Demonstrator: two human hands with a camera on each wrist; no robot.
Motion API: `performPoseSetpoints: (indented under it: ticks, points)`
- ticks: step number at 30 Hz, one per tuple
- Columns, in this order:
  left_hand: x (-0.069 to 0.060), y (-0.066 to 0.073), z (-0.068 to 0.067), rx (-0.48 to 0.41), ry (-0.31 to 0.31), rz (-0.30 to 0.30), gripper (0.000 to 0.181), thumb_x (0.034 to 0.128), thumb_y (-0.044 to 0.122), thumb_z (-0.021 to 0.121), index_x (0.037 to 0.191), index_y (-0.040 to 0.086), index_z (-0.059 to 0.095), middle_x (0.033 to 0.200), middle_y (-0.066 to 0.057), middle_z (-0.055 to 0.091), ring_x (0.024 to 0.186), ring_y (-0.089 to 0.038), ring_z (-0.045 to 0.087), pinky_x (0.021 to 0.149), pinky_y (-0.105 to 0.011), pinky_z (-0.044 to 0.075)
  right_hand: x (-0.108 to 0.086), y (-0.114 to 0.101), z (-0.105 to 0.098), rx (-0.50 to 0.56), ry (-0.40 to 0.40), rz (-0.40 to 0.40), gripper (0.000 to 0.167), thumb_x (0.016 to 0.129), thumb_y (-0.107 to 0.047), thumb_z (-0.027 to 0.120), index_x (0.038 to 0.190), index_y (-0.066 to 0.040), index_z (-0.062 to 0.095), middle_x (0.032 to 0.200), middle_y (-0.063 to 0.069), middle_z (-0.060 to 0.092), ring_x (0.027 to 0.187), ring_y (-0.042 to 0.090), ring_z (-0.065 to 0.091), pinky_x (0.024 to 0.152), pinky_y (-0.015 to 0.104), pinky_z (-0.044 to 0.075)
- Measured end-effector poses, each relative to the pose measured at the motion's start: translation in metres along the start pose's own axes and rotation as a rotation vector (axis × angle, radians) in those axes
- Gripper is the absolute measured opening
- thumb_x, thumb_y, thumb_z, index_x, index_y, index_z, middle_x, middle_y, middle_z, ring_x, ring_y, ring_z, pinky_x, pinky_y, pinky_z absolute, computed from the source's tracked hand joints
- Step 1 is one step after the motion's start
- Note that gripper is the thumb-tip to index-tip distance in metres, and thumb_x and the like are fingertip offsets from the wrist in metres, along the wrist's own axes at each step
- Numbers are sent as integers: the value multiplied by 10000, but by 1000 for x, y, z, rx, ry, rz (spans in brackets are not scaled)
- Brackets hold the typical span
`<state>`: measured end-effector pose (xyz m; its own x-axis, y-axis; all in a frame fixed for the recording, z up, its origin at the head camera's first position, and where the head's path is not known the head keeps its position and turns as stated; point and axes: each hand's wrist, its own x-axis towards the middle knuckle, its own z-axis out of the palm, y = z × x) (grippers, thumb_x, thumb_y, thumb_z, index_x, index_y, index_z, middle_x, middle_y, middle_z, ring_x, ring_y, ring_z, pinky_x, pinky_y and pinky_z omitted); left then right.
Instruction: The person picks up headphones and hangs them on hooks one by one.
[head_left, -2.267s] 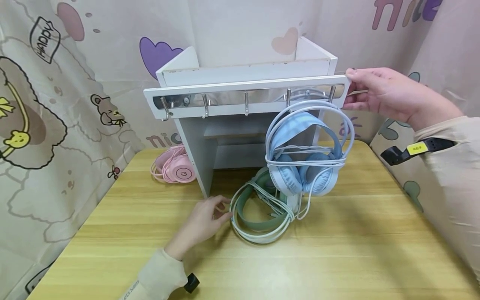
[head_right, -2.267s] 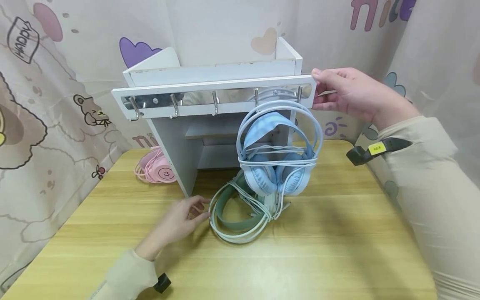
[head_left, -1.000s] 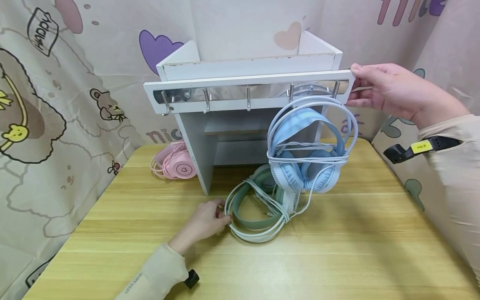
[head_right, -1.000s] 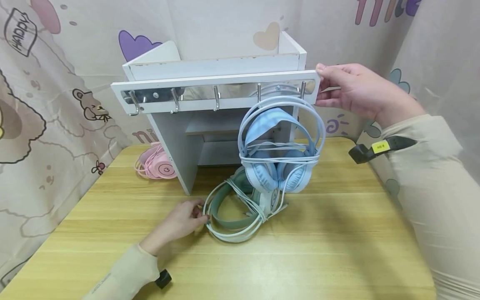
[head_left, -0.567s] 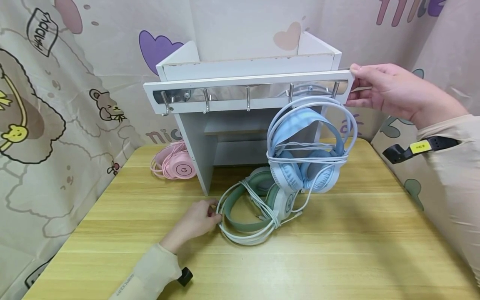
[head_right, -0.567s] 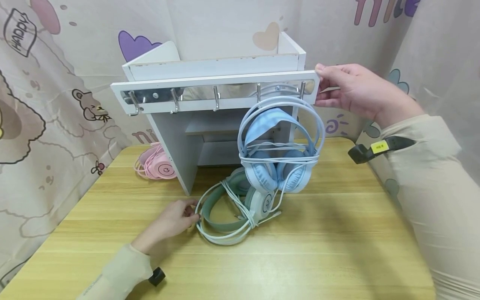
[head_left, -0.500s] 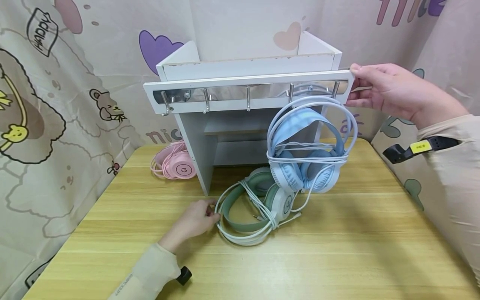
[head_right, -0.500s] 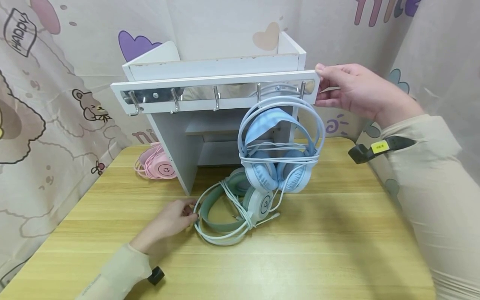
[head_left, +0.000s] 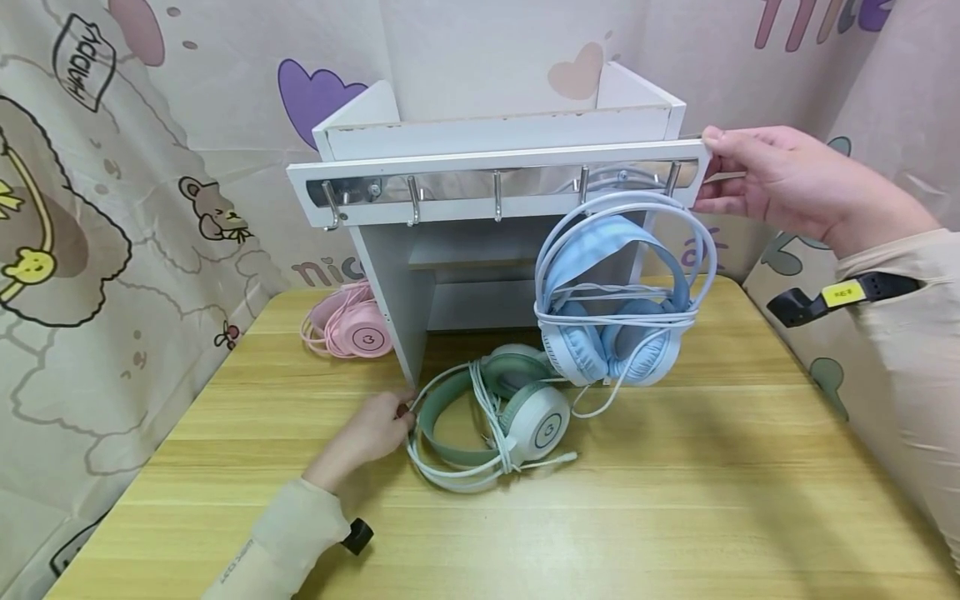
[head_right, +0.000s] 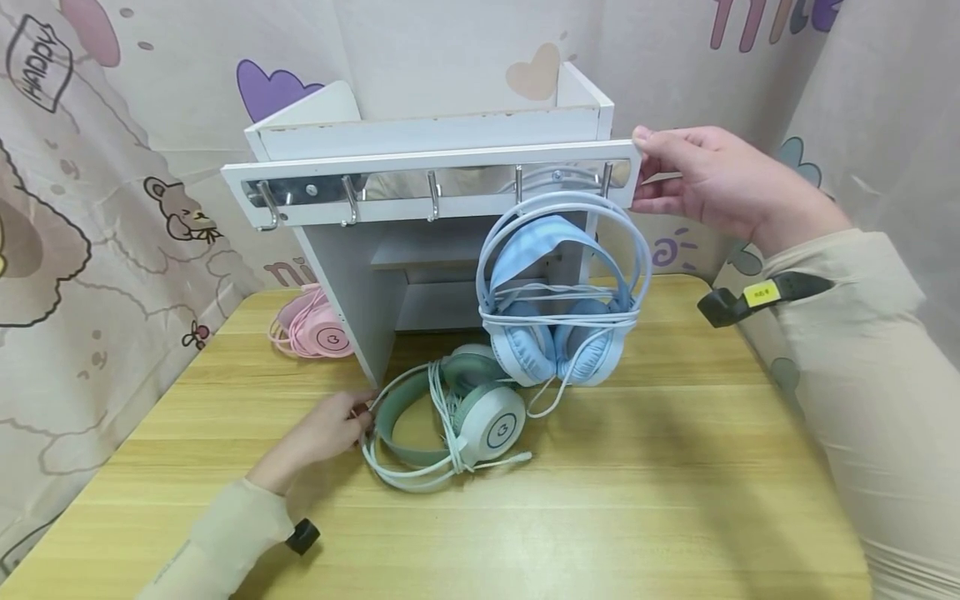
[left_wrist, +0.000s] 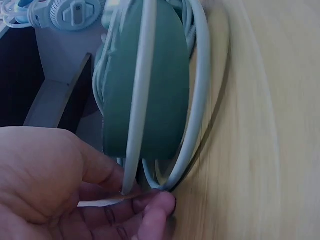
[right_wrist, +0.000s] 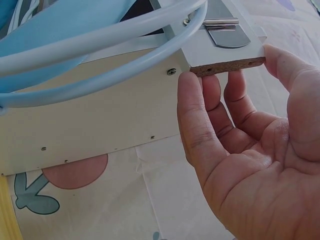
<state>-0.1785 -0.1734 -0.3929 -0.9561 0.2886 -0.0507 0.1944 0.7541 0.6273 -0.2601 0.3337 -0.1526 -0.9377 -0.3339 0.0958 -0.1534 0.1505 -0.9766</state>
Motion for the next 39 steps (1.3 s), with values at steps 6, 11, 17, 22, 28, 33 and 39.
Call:
performPoseSetpoints:
  ticks: [6, 11, 17, 22, 28, 33, 39]
  points:
    - [8, -9, -6, -34, -33, 24, 489, 971, -50, 485, 1441, -45, 622, 745, -83, 655, 529, -98, 565, 495, -251, 500, 0, 1, -1, 43, -10, -5, 310, 1153, -282, 501, 1213, -88, 735, 1074, 82, 725, 936, 223, 725, 836, 277, 657]
    - [18, -15, -12, -32, -23, 56, 480, 952, -75, 476, 1376, -10, 691, 703, -79, 636, 533, -88, 565, 488, -229, 506, 1, 1, 0, 42, -14, -3, 310, 1154, -280, 498, 1216, -90, 734, 1080, 81, 723, 948, 224, 727, 844, 277, 656]
    - [24, -17, -18, 56, -14, 78, 416, 980, -13, 546, 1369, -19, 693, 772, -55, 697, 632, -100, 603, 546, -252, 487, 2, 1, 0, 26, -8, -2, 310, 1153, -287, 502, 1213, -92, 735, 1080, 80, 717, 938, 225, 726, 841, 274, 657]
    - [16, -14, -19, 117, 12, 100, 334, 949, 11, 616, 1269, 9, 710, 874, -80, 724, 757, -142, 627, 652, -307, 536, 1, 0, 0, 42, -13, -13, 315, 1155, -275, 496, 1213, -81, 737, 1089, 86, 724, 949, 230, 733, 845, 276, 657]
    - [-2, -10, -21, 84, -3, 37, 140, 953, 45, 680, 1092, 24, 678, 768, -43, 664, 653, -126, 572, 577, -277, 483, -1, 0, -1, 47, -8, -13, 311, 1155, -273, 496, 1231, -89, 735, 1103, 84, 726, 951, 228, 726, 843, 272, 656]
    - [-18, -7, -23, 24, -75, -31, 86, 968, 96, 694, 994, 58, 621, 703, -13, 628, 571, -122, 564, 517, -259, 463, 0, 0, -1, 31, -1, -7, 309, 1153, -280, 499, 1231, -96, 735, 1103, 79, 723, 952, 225, 724, 842, 269, 655]
    - [-34, -8, -19, -94, -119, -62, 145, 973, 129, 722, 977, 35, 612, 688, -17, 612, 560, -158, 615, 513, -277, 525, 0, 1, 0, 6, 1, -5, 314, 1154, -288, 497, 1223, -103, 741, 1097, 75, 728, 955, 220, 727, 843, 264, 654]
